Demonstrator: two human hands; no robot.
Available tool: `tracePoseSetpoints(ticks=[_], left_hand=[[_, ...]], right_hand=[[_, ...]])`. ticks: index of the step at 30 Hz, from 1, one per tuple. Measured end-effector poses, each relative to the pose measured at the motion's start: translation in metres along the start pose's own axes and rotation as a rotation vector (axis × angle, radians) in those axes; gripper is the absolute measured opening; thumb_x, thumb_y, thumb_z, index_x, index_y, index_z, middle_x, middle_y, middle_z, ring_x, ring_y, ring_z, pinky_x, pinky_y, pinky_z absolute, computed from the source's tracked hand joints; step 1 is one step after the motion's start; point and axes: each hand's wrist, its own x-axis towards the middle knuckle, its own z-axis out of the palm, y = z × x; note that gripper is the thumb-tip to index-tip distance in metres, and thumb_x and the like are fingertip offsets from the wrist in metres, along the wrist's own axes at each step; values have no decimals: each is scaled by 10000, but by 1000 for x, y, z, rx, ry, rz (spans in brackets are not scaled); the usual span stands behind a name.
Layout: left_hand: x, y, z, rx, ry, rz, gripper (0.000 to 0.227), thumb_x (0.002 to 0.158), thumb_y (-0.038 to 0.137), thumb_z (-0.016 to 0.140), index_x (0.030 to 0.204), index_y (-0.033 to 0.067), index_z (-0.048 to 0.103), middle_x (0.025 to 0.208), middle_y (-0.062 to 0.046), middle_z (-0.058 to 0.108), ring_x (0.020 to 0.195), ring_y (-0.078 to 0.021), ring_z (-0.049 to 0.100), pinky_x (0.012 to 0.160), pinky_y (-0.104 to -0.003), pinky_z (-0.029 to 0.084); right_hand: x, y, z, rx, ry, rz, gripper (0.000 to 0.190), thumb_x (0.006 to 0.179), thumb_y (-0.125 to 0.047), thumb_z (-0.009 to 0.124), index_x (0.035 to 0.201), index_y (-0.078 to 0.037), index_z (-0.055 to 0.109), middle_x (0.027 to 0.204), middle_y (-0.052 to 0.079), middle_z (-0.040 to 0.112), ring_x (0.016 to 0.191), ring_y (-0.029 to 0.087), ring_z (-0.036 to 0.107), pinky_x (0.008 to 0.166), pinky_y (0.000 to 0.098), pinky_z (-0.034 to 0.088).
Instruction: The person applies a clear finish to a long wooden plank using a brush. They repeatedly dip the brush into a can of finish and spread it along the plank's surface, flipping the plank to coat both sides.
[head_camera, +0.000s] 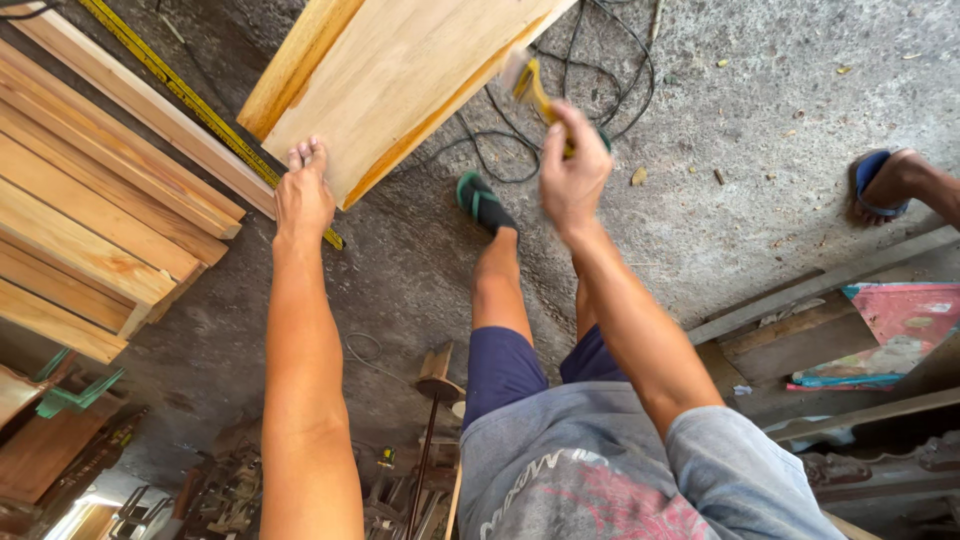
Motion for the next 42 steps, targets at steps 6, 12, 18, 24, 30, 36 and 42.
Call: tracePoseSetpoints(ticks=[6,12,18,24,30,36,42], left_hand=[[3,1,-6,24,-30,-3,600,923,-20,581,1514,41,491,1474,-279,516,1247,-453,576,1021,-507,487],[12,6,-22,103,-84,44,529,935,15,584,1461,29,532,1397,-295,574,1155,-459,633,980,-504,517],[11,-8,-10,128,-62,122,492,950,-19,531,1441,-41,536,1377,-321,587,1168,-452,644,977,-497,538],[9,-10,-13,123,-83,140,516,914,-19,534,1430,-42,540,1382,-313,585,1072,-444,686,909,-494,573],[14,-2,-32,125,-146,132,534,906,-7,574,1439,-26,541,1385,-317,578,1001,-447,705,862,-505,586],[11,-7,-29,95,-148,142,532,917,10,578,1448,14,544,1389,-296,587,1069,-444,686,888,-505,575],[13,-14,-25,71,-164,126,553,908,24,582,1459,27,539,1395,-287,586,1117,-435,663,910,-500,566]], right_hand=[[84,32,-50,-20,176,67,252,1048,7,566,1249,24,717,922,120,773,647,175,588,560,292,440],[55,-10,-30,-94,167,-43,236,1058,-17,583,1275,6,675,1169,183,744,1040,274,759,911,383,608],[30,-36,-21,5,-5,194,213,997,-24,606,1182,9,707,1011,158,758,824,208,732,725,327,583],[120,2,-66,-115,223,153,218,1036,-5,591,1180,24,751,887,111,752,659,174,587,559,310,417],[78,-26,-28,-176,224,68,218,1085,2,555,1246,28,698,1189,156,749,1023,250,754,900,360,625],[38,-46,-22,-71,-5,266,219,991,-21,613,1177,-2,727,1058,155,775,916,174,748,820,308,603],[151,26,-85,-125,205,204,196,1048,-32,572,1152,-16,737,930,89,729,648,99,585,513,232,448]])
